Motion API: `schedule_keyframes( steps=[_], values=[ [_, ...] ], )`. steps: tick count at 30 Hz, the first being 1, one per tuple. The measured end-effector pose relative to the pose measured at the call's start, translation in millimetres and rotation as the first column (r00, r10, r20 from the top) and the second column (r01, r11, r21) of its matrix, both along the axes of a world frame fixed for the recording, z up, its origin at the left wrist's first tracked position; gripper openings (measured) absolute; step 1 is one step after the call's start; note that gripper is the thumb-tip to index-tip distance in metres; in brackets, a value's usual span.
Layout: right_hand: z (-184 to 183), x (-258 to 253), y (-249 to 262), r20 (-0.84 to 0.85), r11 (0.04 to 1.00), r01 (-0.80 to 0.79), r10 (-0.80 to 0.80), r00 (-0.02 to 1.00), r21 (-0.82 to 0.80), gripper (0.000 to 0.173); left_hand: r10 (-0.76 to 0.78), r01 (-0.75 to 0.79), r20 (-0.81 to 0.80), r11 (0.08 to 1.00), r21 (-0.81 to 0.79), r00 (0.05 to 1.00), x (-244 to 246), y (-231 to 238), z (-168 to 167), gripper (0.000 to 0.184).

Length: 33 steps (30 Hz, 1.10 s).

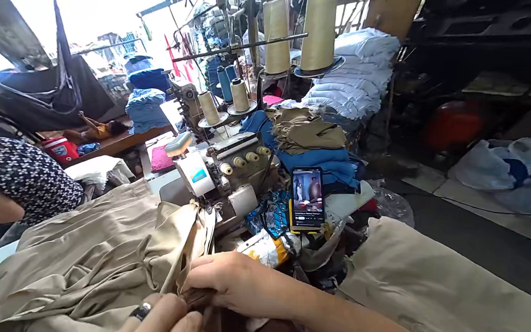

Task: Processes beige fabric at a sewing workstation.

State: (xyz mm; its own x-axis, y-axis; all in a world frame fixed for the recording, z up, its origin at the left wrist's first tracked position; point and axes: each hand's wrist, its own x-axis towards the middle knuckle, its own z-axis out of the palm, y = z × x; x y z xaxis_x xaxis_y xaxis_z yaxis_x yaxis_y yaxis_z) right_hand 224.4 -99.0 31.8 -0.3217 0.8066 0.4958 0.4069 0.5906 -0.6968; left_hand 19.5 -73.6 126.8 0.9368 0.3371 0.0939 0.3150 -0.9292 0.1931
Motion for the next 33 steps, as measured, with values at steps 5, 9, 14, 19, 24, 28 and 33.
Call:
schedule_keyframes(
  steps=[5, 9, 14, 19, 24, 28, 33],
  values=[
    [-2.3, 10.7, -6.7, -0.016, 0.972, 0.100, -0.106, 0.994, -0.212, 0.025, 0.251, -0.241, -0.074, 0.963, 0.123, 0.965, 4.4, 22.6, -15.1, 0.024],
    [-4.3, 14.6, -10.6, -0.043, 0.954, 0.152, -0.169, 0.985, -0.257, 0.028, 0.148, -0.149, -0.125, 0.989, 0.001, 0.981, 14.8, 20.3, -15.1, 0.030],
    [-2.7, 10.3, -16.5, -0.219, 0.977, 0.005, -0.052, 0.974, -0.212, 0.025, -0.059, 0.057, -0.009, 0.982, -0.178, 0.998, 18.8, 17.9, -0.5, 0.026],
    [-0.1, 13.9, -27.5, -0.352, 0.968, -0.172, 0.099, 0.931, -0.183, 0.026, -0.035, 0.050, 0.080, 0.979, -0.199, 0.996, 13.8, 37.4, 4.9, 0.025],
    [10.3, 18.7, -43.3, -0.181, 0.998, -0.059, 0.056, 0.982, -0.012, 0.017, -0.102, 0.128, 0.091, 0.922, -0.365, 0.991, 29.4, 35.6, 2.8, 0.057],
    [11.2, 13.3, -46.1, -0.065, 0.992, 0.072, -0.065, 0.996, 0.102, 0.011, -0.133, 0.115, -0.078, 0.973, -0.198, 0.988, 33.3, 36.3, 6.9, 0.045],
    [7.3, 7.3, -33.3, -0.220, 0.983, 0.121, -0.088, 0.971, 0.141, 0.014, -0.118, 0.115, -0.081, 0.993, -0.039, 0.990, 17.5, 41.1, 21.7, 0.040]
  ],
)
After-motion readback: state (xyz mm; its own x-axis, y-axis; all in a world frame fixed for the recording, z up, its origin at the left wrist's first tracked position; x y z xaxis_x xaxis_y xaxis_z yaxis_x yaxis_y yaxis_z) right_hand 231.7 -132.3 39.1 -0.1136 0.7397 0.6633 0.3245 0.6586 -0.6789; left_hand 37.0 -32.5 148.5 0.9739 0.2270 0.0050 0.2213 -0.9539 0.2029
